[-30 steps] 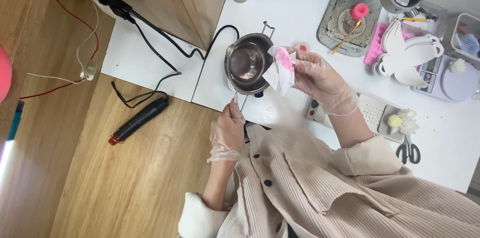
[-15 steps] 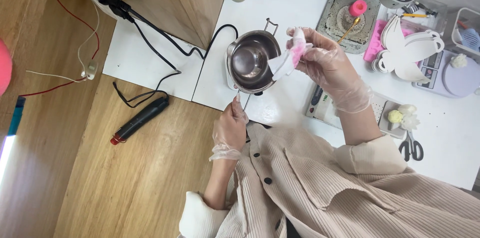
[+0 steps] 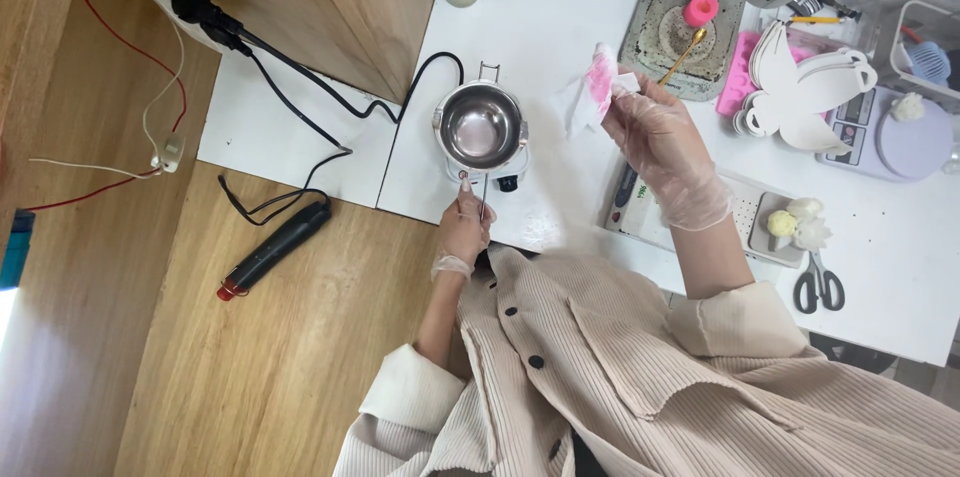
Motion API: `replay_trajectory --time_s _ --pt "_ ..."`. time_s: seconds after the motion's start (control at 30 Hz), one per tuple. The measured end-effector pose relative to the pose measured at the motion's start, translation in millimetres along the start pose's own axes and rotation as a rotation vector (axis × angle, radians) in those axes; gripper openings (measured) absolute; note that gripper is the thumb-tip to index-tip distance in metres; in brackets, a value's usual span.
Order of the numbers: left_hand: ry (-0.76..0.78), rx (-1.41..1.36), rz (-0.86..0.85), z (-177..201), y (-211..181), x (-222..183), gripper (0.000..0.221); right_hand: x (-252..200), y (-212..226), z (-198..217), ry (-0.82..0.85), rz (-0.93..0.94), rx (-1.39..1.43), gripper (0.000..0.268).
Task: Cleaning a small metal pot and a spoon used for melting wax using disposable wipes.
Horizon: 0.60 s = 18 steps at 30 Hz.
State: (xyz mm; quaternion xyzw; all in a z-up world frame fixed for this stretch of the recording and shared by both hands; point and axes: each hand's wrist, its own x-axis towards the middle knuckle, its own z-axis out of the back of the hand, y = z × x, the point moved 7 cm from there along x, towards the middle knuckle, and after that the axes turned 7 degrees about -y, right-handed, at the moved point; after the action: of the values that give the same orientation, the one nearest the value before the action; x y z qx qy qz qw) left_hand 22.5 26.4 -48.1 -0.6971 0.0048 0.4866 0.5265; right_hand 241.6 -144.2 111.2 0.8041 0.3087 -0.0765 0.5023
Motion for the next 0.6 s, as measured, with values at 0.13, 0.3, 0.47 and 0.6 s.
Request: replay_trajectory --time_s 0.13,0.3,0.47,0.6 --pt "0.040 -0.152 0.067 -10 18 4 0.063 -4 -15 -8 -0.007 -0.055 -0.057 0.040" --pt "-0.058 0.075 -0.214 -4 12 -4 0.056 -6 -31 -23 0.052 -0.099 -0.055 0.042" --pt "-0.334 0.305 -0.482 21 -35 -53 0.056 -2 -51 -19 0.033 -0.152 -0.012 0.039" --pt "-0.482 0.392 -0.829 31 -117 -109 0.054 -17 -61 -41 0.089 -0.223 0.023 0.038"
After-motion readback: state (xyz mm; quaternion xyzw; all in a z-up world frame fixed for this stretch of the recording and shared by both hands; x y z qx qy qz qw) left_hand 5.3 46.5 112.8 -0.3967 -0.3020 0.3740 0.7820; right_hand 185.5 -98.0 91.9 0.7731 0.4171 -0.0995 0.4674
